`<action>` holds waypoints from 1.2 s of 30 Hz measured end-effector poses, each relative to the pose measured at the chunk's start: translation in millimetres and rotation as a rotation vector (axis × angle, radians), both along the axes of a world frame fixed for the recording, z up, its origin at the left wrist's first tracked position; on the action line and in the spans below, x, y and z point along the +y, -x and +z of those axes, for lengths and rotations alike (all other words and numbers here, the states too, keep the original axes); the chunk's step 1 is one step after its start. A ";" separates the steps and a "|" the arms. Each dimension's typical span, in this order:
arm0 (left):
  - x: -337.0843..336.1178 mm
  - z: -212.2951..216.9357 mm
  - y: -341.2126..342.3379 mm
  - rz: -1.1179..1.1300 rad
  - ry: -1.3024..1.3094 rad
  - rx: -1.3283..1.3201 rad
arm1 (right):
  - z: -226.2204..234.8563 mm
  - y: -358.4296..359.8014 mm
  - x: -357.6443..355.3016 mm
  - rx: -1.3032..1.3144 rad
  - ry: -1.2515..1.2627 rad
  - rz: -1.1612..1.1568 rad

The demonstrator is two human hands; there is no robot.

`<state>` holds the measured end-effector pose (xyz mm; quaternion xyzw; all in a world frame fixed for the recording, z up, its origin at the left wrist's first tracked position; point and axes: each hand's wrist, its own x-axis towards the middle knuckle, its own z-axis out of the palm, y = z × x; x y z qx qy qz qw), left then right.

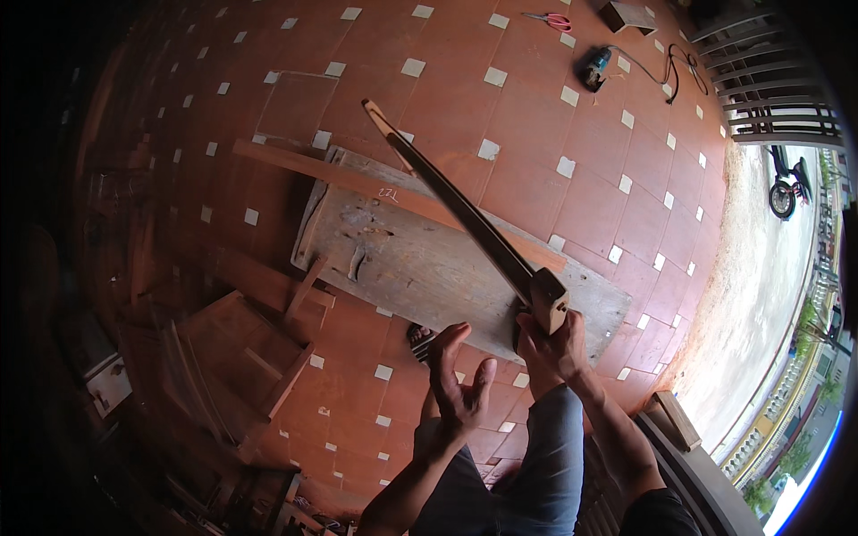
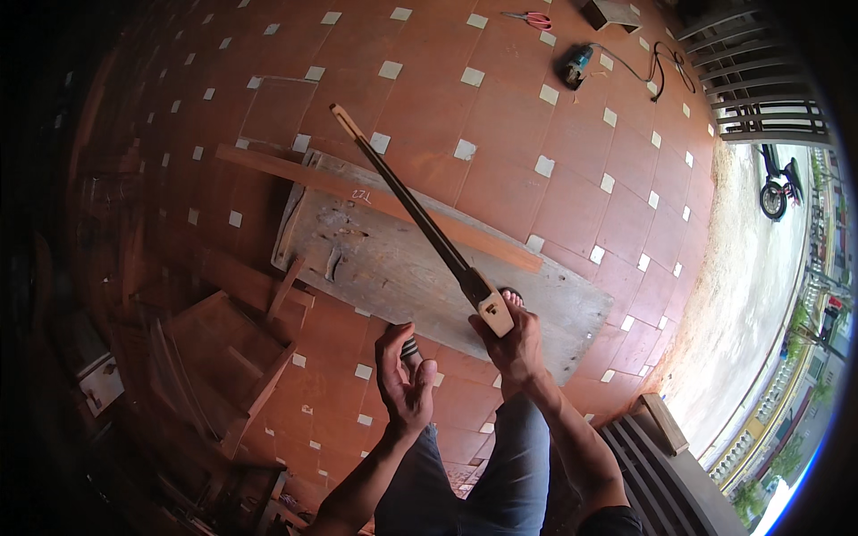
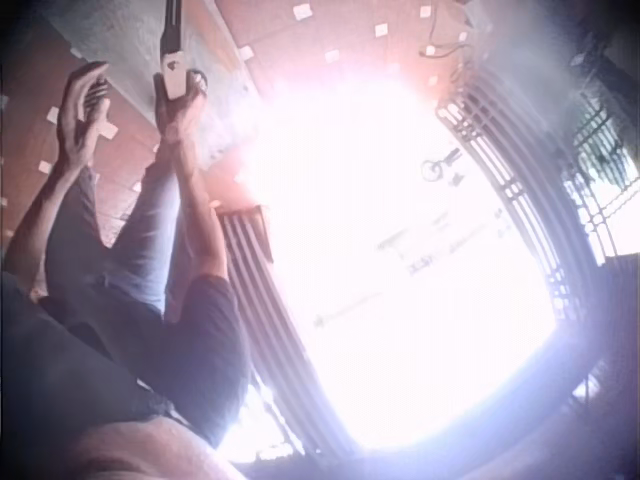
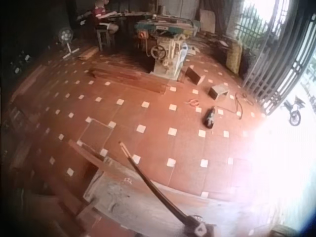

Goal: The person uses a router table to shape the edges of several wooden planks, then moves to the floor to cut a plank with a hand saw. The person handles the wood pieces one at a time, adjusting their position on the machine and sawing along marked lines.

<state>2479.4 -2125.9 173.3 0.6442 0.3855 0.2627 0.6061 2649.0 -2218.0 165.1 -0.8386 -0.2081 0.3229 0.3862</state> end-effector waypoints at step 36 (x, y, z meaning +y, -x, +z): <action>-108.9 16.8 386.8 -0.807 0.066 0.782 | 99.0 164.9 -223.5 -0.031 0.913 0.319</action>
